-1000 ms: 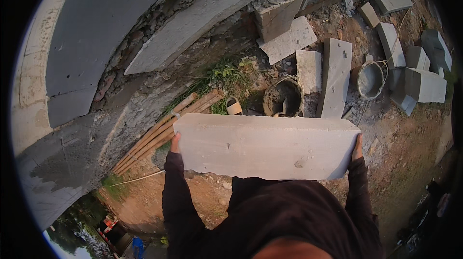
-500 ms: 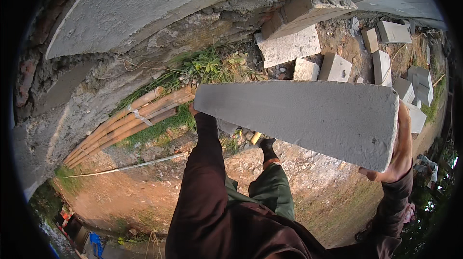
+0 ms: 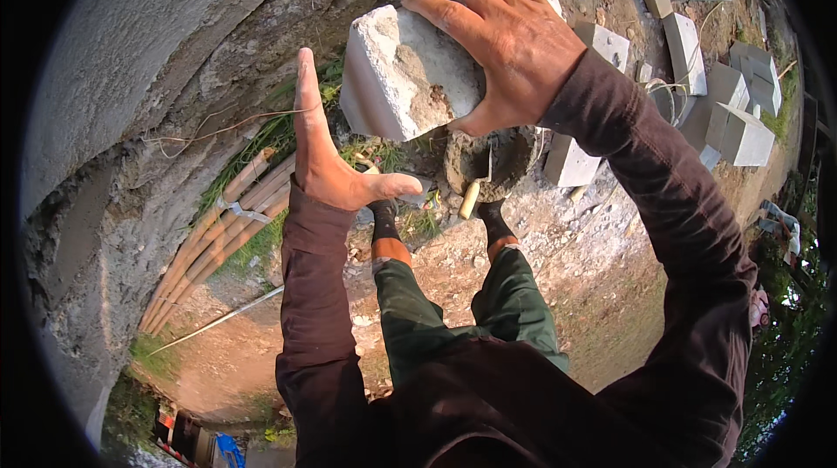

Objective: The person walks to a construction site, picks up a bucket of mortar, and uses a trowel to apply mortar to a partially built wall. They place concrete blocks onto the wall, adjust their position, and continue applying mortar between blocks.

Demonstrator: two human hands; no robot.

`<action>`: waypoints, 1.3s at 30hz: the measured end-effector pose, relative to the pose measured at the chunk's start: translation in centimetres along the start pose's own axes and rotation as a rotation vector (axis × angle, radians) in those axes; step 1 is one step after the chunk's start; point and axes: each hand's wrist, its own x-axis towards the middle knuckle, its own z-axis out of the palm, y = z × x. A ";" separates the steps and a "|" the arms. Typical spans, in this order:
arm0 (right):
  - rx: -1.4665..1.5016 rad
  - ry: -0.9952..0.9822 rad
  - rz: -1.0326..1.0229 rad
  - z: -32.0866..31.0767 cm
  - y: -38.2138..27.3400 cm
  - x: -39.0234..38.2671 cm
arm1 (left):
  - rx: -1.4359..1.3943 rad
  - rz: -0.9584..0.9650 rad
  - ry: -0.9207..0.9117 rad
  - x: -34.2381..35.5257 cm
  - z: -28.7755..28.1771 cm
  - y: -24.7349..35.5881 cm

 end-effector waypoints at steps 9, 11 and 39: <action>0.687 0.375 0.976 8.3 -3.9 -19.8 | -0.174 0.002 -0.142 4.0 4.1 0.1; 0.705 0.412 1.428 18.0 -9.8 -27.6 | -0.199 -0.088 -0.094 4.3 4.5 1.0; 0.489 0.059 0.898 -2.2 -7.4 -24.0 | 0.278 -0.204 -0.111 9.0 11.2 4.2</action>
